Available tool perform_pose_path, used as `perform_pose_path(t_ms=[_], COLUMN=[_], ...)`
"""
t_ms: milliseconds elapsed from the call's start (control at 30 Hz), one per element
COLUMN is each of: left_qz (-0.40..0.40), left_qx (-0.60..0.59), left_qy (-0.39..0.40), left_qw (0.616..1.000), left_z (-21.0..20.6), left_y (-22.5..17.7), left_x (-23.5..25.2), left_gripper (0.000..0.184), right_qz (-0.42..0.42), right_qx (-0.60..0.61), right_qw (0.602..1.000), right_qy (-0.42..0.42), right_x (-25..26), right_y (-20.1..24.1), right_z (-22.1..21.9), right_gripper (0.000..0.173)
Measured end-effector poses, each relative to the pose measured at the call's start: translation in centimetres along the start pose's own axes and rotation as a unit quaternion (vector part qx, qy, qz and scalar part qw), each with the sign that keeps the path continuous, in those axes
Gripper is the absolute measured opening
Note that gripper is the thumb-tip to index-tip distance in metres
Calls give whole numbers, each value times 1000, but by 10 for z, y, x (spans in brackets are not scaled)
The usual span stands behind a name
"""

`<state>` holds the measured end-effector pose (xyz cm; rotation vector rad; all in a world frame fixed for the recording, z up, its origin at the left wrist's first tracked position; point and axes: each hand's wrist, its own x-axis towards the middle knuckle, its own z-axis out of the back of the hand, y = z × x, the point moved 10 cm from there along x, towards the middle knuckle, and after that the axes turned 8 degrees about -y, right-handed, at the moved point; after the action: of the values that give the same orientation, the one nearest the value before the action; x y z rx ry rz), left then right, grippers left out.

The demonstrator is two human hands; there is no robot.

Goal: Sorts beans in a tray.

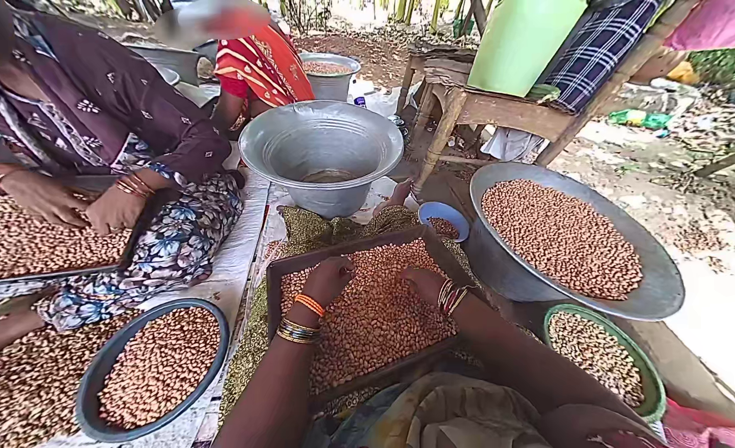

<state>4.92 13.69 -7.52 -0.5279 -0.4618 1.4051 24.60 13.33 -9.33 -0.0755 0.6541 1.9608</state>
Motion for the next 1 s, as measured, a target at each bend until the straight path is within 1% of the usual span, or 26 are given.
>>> perform_pose_path(t_ms=[67,133,200,267,333,367,400,467,500,533,567,633,667,700,733,767,800,833,867,933,1000], left_qz=[-2,-11,-17,-20,-24,-27,-30,-32,-33,-34,-35,-56,-87,-134,-191,-228,-234,-200,-156,-84,-36], left_qx=[0,-4,-6,-8,-7,-5,0,11,14,14,11,-1,-14,-36,-63,-73,-54,-14,22,93,138], left_qy=[-9,-12,-16,-13,-3,4,12,27,32,36,40,47,50,52,54,64,76,97,107,93,72], left_qw=[1000,1000,1000,1000,1000,1000,999,999,999,999,999,997,995,989,978,969,968,975,982,988,987], left_z=[4,4,5,5,3,1,-1,-6,-7,-8,-10,-15,-19,-24,-29,-36,-43,-49,-52,-47,-35], left_y=[1,2,2,-1,-6,-8,-10,-14,-16,-18,-21,-27,-30,-35,-41,-43,-42,-36,-28,-14,-4], left_x=[-2,-2,-2,-4,-4,-4,-5,-6,-6,-7,-8,-9,-10,-11,-14,-16,-17,-16,-13,-8,-4], left_gripper=[27,27,26,26,27,27,27,27,27,27,27,28,28,28,28,26,25,26,26,25,25], right_qz=[-20,-35,-80,-130,-175,-197,-224,-278,-293,-294,-271,-172,-112,-52,2,46,69,59,27,-54,-102], right_qx=[39,84,106,90,29,-26,-93,-212,-233,-236,-221,-134,-81,-39,-15,-16,-39,-82,-132,-212,-250], right_qw=[999,996,991,987,984,980,969,932,921,922,934,976,988,994,994,993,993,993,990,976,963], right_qy=[-16,-23,-21,-15,9,24,45,98,105,93,66,-18,-63,-93,-107,-105,-89,-59,-32,-5,-1], right_x=[-12,-40,-74,-112,-150,-166,-180,-202,-208,-209,-203,-178,-164,-148,-132,-115,-98,-81,-67,-48,-41], right_y=[-19,-43,-71,-100,-133,-152,-174,-222,-240,-244,-230,-173,-142,-113,-89,-72,-62,-59,-59,-60,-60], right_z=[23,41,54,63,66,66,64,53,48,48,53,66,71,75,75,71,63,53,44,36,33], right_gripper=[34,24,21,20,18,14,14,22,24,26,27,25,24,24,24,25,26,28,30,29,27])
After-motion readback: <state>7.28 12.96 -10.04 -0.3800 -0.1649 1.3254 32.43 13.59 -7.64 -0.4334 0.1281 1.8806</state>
